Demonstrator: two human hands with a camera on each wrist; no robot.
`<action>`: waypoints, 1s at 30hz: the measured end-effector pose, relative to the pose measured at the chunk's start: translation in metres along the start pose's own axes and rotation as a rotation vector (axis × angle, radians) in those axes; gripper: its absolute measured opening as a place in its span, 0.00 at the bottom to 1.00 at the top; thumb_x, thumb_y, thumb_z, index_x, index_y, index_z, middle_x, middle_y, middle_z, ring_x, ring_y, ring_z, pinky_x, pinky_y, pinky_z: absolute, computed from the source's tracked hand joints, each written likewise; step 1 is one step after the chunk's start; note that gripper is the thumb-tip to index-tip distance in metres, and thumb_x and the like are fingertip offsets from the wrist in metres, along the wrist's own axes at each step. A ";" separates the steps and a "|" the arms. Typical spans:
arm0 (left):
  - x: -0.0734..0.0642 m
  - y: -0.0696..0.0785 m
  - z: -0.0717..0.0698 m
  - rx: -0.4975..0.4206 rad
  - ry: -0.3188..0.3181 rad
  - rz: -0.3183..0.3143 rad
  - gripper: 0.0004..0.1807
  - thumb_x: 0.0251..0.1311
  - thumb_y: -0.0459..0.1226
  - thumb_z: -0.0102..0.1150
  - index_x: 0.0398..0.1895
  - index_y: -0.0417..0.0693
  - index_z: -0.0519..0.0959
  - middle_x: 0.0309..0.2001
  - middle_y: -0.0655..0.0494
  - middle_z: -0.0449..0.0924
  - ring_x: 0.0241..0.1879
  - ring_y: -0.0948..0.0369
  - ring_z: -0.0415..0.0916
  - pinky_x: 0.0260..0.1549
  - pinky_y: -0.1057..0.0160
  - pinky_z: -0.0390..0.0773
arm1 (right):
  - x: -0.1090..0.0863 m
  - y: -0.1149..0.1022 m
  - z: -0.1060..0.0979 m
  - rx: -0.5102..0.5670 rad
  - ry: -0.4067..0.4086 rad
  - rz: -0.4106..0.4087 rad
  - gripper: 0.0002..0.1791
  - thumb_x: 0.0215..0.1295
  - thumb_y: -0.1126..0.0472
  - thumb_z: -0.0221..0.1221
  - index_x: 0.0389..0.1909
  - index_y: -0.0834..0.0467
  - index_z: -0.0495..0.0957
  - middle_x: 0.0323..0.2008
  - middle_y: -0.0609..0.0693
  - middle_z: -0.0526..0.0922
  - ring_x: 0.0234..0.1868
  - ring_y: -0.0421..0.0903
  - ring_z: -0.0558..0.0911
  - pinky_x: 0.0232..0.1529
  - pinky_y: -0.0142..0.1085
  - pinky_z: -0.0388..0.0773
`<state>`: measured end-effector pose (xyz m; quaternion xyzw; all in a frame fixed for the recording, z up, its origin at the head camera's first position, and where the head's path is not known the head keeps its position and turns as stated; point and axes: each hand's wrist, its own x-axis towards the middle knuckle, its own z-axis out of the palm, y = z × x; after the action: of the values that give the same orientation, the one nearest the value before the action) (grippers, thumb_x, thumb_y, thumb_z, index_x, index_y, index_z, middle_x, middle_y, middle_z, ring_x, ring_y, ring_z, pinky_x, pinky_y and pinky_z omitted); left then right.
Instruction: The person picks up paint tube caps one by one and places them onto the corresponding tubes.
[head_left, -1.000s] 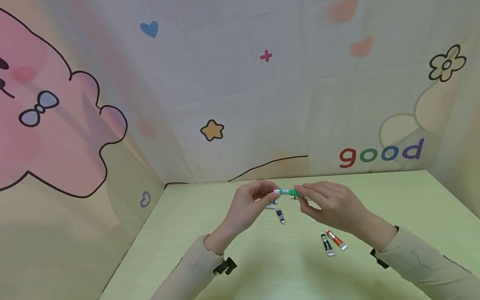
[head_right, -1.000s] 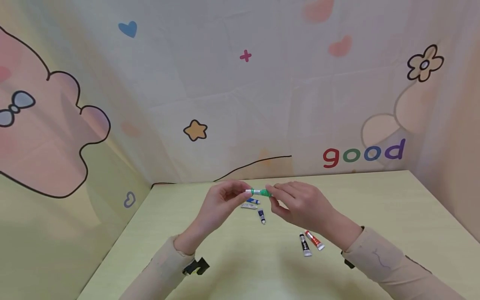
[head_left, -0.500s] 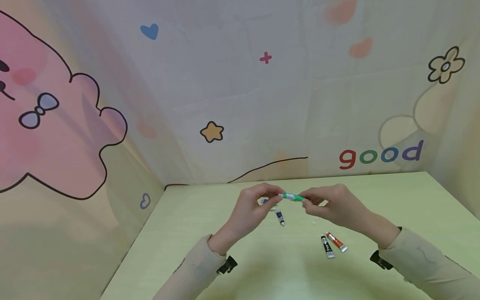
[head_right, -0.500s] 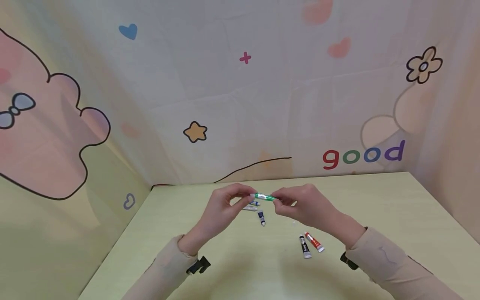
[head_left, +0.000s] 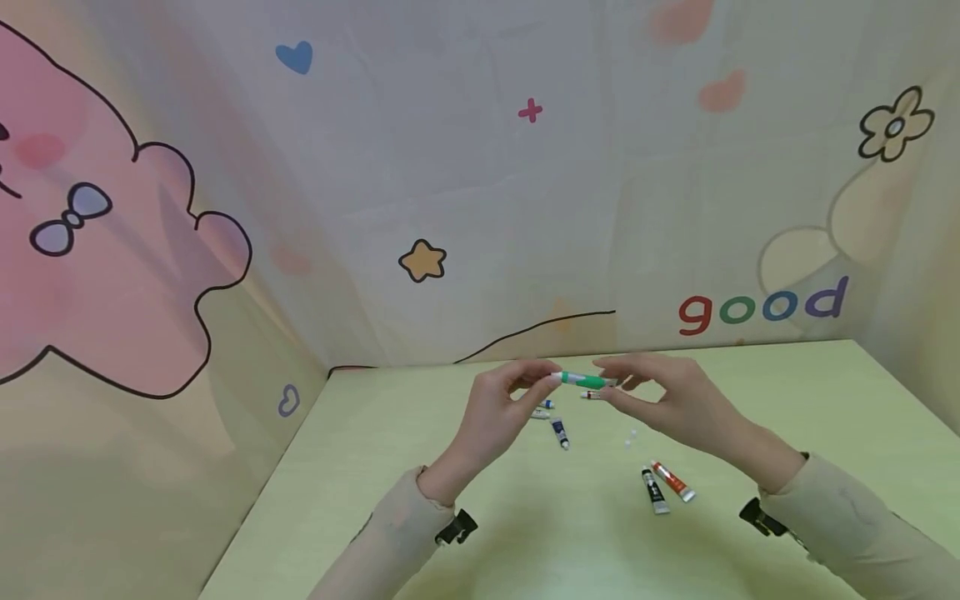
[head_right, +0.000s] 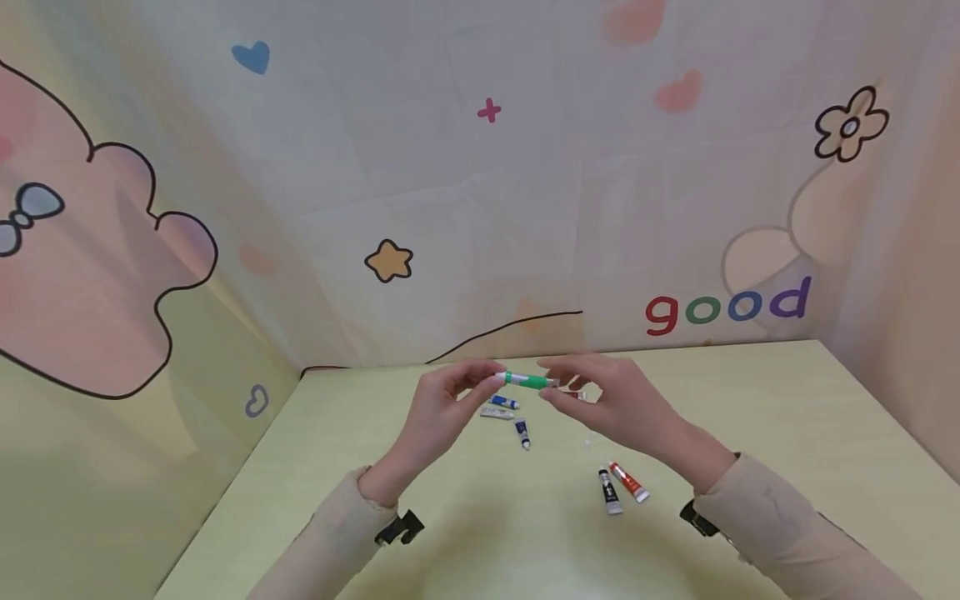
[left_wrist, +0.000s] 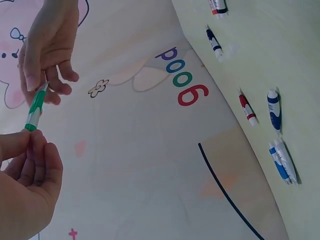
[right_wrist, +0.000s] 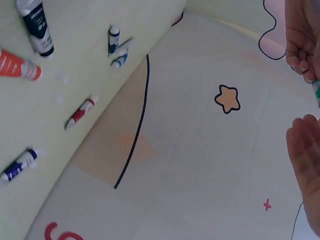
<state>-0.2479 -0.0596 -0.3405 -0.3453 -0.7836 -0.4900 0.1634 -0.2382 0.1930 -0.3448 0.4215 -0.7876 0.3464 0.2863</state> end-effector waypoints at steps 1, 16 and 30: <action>0.000 0.000 0.000 -0.007 0.004 -0.022 0.11 0.68 0.40 0.63 0.47 0.44 0.85 0.39 0.57 0.86 0.37 0.64 0.82 0.43 0.63 0.81 | 0.001 0.001 0.001 -0.074 0.033 -0.089 0.16 0.69 0.54 0.65 0.52 0.59 0.83 0.42 0.44 0.87 0.38 0.40 0.86 0.38 0.31 0.82; 0.004 -0.008 0.005 -0.137 -0.043 -0.196 0.11 0.69 0.38 0.62 0.48 0.41 0.84 0.40 0.51 0.85 0.36 0.64 0.79 0.38 0.68 0.79 | 0.007 0.006 0.007 -0.459 0.113 -0.514 0.21 0.80 0.57 0.47 0.44 0.69 0.84 0.35 0.56 0.85 0.28 0.45 0.85 0.25 0.31 0.80; 0.018 -0.027 0.024 -0.087 -0.010 -0.245 0.10 0.69 0.38 0.63 0.44 0.39 0.84 0.38 0.52 0.85 0.32 0.64 0.77 0.35 0.69 0.78 | -0.001 0.026 0.014 0.015 -0.006 0.338 0.09 0.70 0.64 0.62 0.47 0.60 0.84 0.35 0.47 0.88 0.35 0.43 0.87 0.40 0.40 0.84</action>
<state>-0.2779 -0.0394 -0.3587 -0.2560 -0.7989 -0.5379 0.0832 -0.2624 0.1934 -0.3620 0.2861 -0.8455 0.3944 0.2185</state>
